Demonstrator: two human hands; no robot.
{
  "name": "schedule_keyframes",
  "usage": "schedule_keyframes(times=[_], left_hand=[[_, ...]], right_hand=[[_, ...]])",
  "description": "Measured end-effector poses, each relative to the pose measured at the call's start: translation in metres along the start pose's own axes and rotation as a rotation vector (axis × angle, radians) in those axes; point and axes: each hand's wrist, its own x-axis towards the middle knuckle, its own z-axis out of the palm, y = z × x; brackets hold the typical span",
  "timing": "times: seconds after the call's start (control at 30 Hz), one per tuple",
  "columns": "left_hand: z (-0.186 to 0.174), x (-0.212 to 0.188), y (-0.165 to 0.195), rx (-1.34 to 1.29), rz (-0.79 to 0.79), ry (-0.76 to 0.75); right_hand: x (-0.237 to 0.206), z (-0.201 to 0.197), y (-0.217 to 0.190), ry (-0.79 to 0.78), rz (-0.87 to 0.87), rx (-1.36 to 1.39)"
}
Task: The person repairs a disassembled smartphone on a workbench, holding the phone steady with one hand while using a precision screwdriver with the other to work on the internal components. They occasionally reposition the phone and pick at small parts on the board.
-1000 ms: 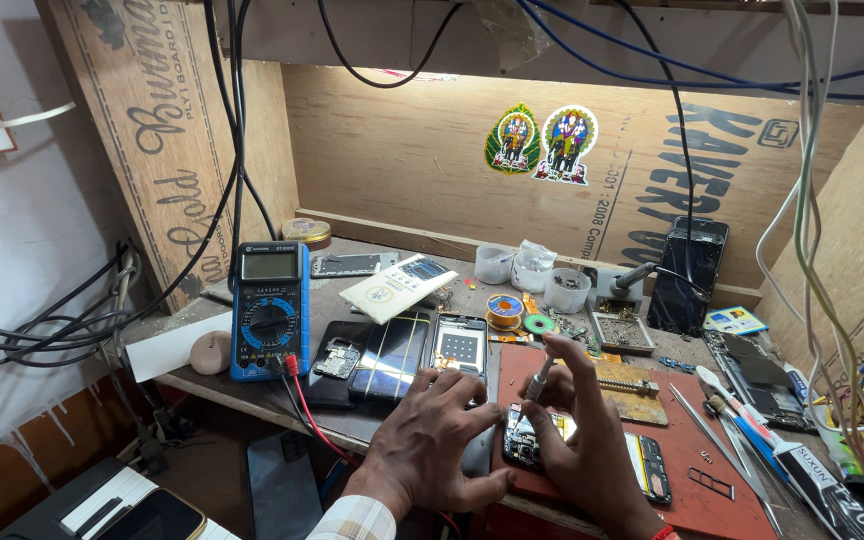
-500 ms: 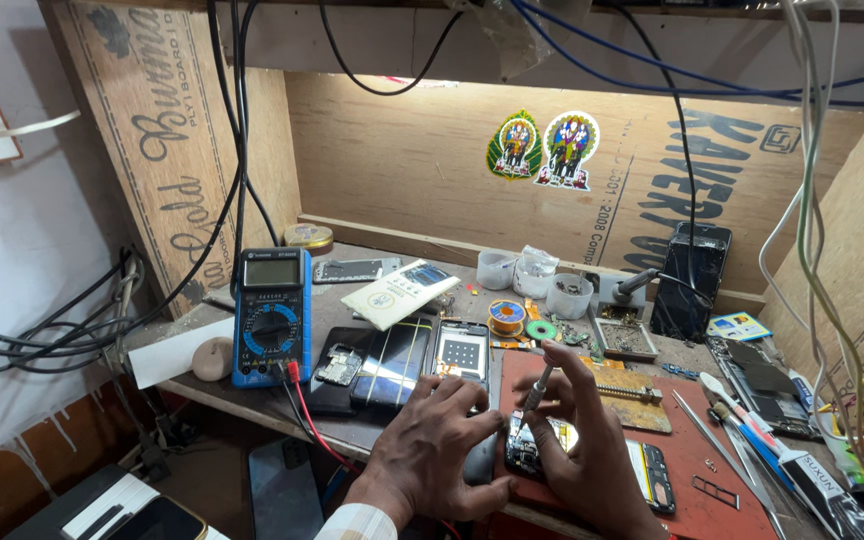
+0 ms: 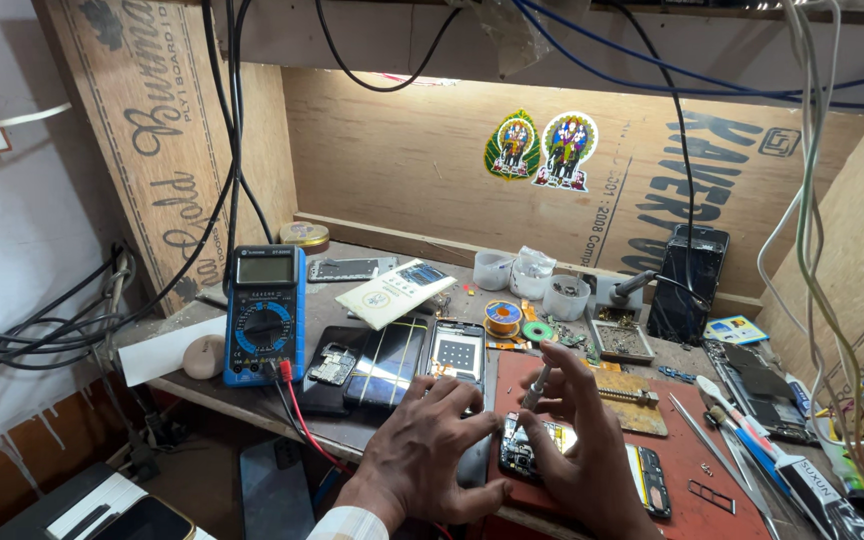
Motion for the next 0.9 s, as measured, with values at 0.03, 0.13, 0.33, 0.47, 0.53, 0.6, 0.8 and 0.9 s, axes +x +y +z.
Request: schedule_keyframes(times=[0.03,0.13,0.33,0.47,0.53,0.6,0.8,0.9], left_hand=[[-0.0005,-0.0009,0.0002,0.003,0.005,0.007],[-0.0003,0.0004,0.0007,0.008,0.028,0.027],[0.0,0.0,-0.0002,0.012,0.022,0.017],[-0.0001,0.0002,-0.0013,0.015,0.029,0.019],[0.0001,0.0007,-0.0012,0.014,0.029,0.018],[0.0002,0.0005,-0.0008,0.014,0.025,0.013],[0.0002,0.0004,-0.0009,0.008,0.017,-0.007],[0.0002,0.0006,-0.0011,0.007,0.013,-0.003]], right_hand=[[-0.0004,0.0006,-0.0005,-0.01,-0.004,0.008],[0.0,-0.0006,-0.0023,-0.018,0.019,-0.008],[0.0005,-0.0003,-0.0047,0.0,-0.012,-0.002],[0.0004,-0.0002,-0.0046,-0.008,0.015,0.011],[-0.0002,-0.001,-0.0038,-0.035,-0.007,0.055],[-0.0007,-0.0003,-0.0023,-0.058,0.03,0.093],[-0.0004,0.0011,0.0027,-0.056,0.038,0.074],[-0.0005,0.0015,0.0036,-0.058,0.014,0.068]])
